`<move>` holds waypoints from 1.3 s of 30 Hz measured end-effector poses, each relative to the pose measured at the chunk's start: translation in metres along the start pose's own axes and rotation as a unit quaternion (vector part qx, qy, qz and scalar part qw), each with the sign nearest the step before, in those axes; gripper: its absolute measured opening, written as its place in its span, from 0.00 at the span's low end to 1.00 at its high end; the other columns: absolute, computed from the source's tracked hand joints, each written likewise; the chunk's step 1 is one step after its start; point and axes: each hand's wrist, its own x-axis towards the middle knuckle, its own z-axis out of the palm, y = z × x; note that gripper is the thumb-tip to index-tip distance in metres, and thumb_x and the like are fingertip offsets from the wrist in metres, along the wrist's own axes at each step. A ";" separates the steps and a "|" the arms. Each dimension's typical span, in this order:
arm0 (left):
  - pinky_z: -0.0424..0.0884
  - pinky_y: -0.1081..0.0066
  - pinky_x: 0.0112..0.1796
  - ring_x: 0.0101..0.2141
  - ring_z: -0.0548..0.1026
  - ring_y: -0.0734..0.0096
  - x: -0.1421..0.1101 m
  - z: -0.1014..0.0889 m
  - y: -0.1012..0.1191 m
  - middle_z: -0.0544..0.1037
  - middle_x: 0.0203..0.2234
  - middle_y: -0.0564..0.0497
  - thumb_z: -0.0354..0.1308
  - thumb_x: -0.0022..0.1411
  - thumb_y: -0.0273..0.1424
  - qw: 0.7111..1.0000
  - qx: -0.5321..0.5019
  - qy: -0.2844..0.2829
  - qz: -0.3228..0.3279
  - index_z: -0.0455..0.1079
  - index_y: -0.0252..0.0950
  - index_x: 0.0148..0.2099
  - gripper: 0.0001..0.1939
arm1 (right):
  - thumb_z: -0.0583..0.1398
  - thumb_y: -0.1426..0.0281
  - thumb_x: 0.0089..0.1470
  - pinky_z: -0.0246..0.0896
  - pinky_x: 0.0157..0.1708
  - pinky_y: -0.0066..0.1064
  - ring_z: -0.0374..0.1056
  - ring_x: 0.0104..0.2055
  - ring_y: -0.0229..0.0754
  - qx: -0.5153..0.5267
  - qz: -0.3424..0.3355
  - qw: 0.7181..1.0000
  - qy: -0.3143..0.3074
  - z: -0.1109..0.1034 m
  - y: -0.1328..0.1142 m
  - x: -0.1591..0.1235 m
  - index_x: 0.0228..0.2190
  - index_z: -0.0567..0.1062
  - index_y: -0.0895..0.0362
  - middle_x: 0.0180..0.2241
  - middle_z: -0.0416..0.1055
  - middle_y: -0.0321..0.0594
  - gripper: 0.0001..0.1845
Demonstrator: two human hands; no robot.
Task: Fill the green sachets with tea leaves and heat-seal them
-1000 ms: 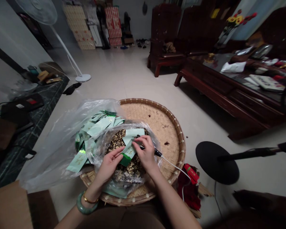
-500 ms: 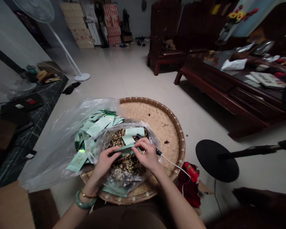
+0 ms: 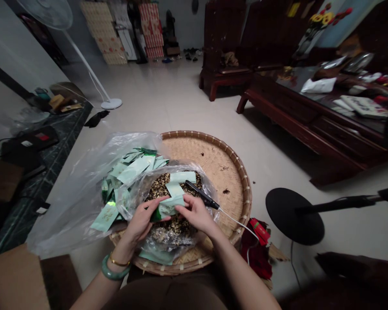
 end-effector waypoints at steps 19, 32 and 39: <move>0.65 0.57 0.52 0.51 0.71 0.53 0.000 -0.021 0.000 0.76 0.49 0.42 0.58 0.58 0.45 0.873 0.376 0.079 0.301 0.70 0.36 0.54 0.26 | 0.61 0.46 0.48 0.66 0.28 0.31 0.70 0.31 0.42 0.132 0.093 0.982 -0.095 0.007 0.015 -0.004 0.28 0.78 0.58 0.28 0.76 0.44 0.26; 0.69 0.54 0.47 0.48 0.68 0.55 0.003 -0.027 -0.024 0.74 0.49 0.42 0.57 0.56 0.24 0.711 0.564 -0.014 0.421 0.61 0.36 0.60 0.28 | 0.52 0.48 0.57 0.67 0.39 0.39 0.72 0.34 0.43 0.031 0.040 0.992 -0.114 -0.002 -0.002 -0.002 0.34 0.79 0.59 0.31 0.77 0.45 0.28; 0.70 0.58 0.47 0.45 0.71 0.57 0.004 -0.031 -0.021 0.76 0.43 0.43 0.59 0.53 0.26 0.756 0.511 0.106 0.395 0.68 0.34 0.53 0.23 | 0.54 0.63 0.60 0.64 0.45 0.43 0.70 0.46 0.51 -0.383 -0.034 0.922 0.041 -0.015 -0.010 0.032 0.45 0.72 0.62 0.43 0.74 0.54 0.18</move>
